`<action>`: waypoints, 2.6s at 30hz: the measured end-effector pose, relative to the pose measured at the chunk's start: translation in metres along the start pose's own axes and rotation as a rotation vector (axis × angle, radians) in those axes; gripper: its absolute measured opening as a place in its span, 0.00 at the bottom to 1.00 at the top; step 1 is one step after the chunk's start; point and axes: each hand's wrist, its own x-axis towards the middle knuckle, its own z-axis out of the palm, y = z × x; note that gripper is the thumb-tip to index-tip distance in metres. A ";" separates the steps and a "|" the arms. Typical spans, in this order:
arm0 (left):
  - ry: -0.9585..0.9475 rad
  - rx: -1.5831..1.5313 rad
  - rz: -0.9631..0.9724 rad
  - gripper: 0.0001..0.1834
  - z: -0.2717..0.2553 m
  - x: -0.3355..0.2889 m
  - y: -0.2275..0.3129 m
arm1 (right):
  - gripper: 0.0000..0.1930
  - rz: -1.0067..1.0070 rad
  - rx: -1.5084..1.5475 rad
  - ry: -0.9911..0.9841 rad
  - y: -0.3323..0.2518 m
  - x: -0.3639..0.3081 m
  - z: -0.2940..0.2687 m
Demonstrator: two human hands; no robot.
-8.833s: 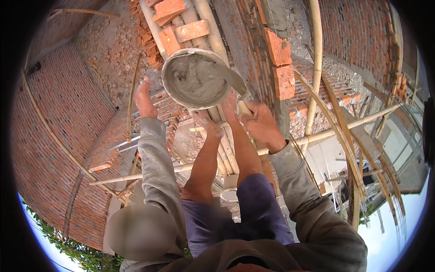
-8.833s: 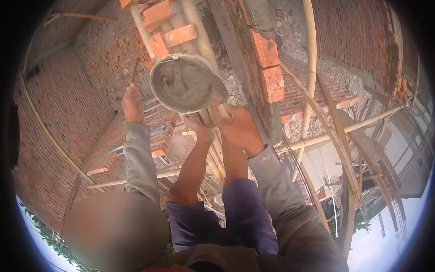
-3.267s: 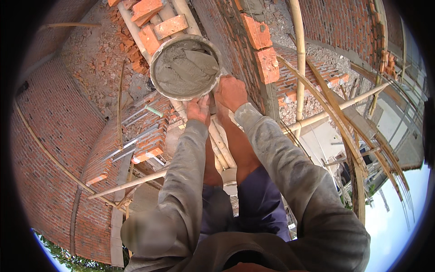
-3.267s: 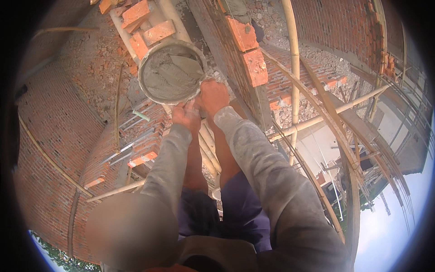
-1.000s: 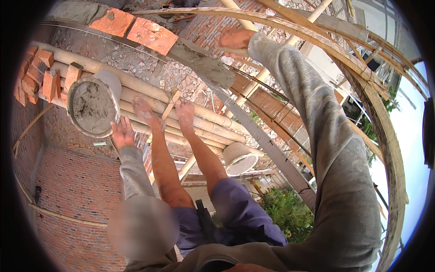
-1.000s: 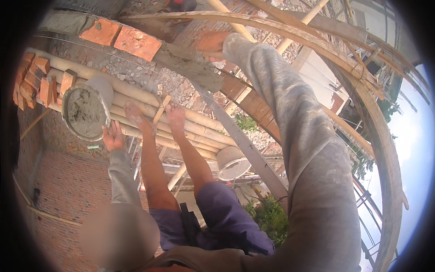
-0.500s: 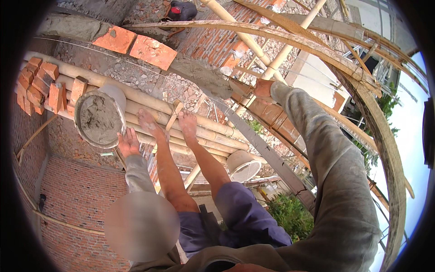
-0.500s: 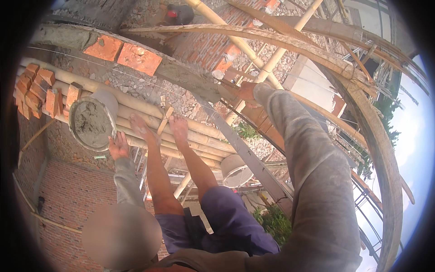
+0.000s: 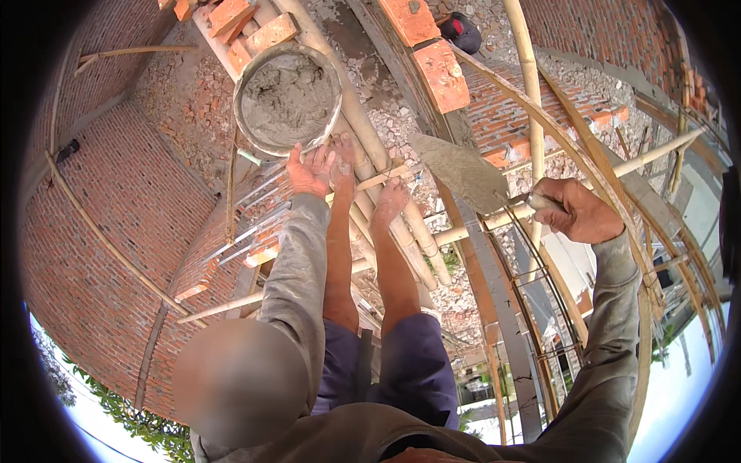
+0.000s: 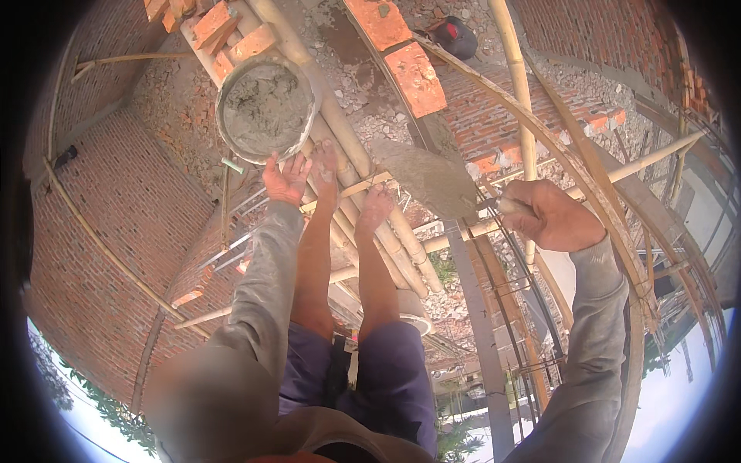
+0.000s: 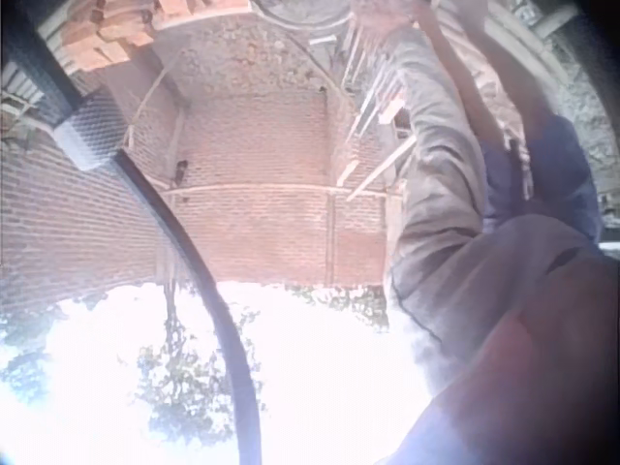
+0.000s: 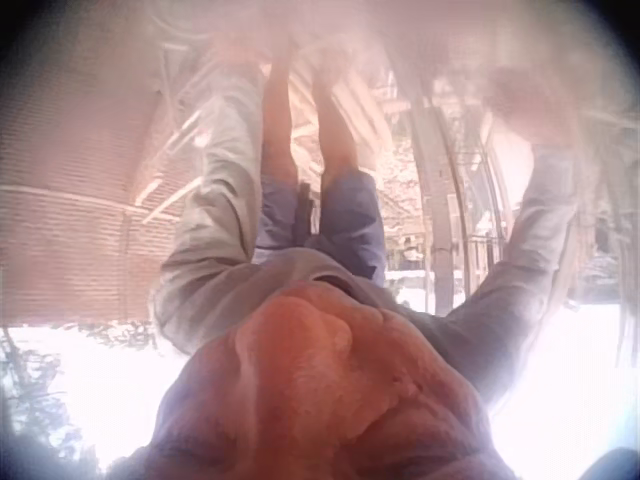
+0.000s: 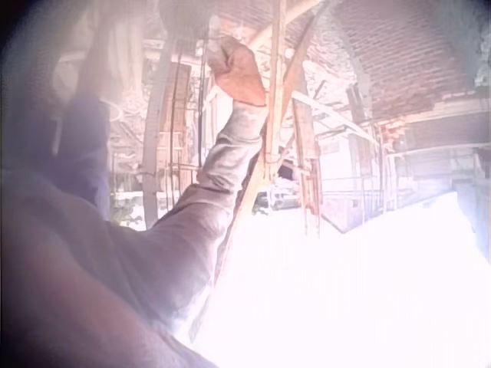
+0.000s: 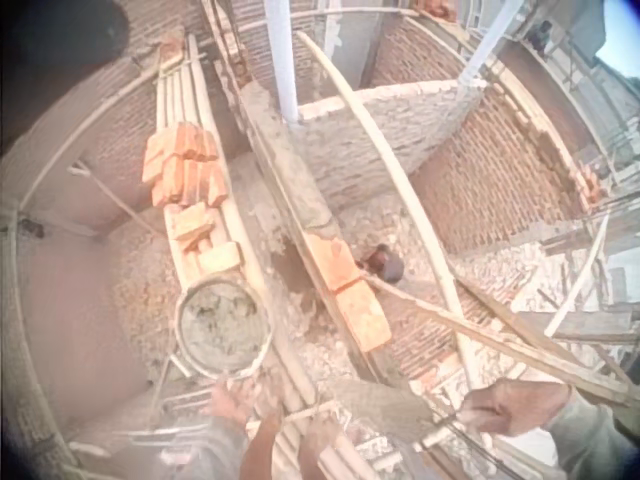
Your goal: The person scoops mortar from a bucket with a trowel, applies it to a brick, and places the brick onto a partially built wall. The person repeats this process, adding bricks to the wall and occasionally adjusting their position on the bamboo scaffolding.
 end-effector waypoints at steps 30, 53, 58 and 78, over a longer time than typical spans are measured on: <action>-0.121 0.111 -0.248 0.40 -0.003 -0.221 -0.017 | 0.18 -0.364 -0.343 0.294 -0.109 0.374 0.103; -0.249 0.689 -0.266 0.27 -0.033 -0.191 -0.112 | 0.12 -0.203 -0.401 0.766 -0.149 0.318 0.205; -0.074 0.442 -0.387 0.25 -0.046 -0.180 -0.106 | 0.15 -0.093 -0.338 0.488 -0.203 0.362 0.192; 0.004 0.463 -0.187 0.22 0.002 -0.194 -0.093 | 0.16 -0.540 -0.051 0.286 -0.061 0.313 0.102</action>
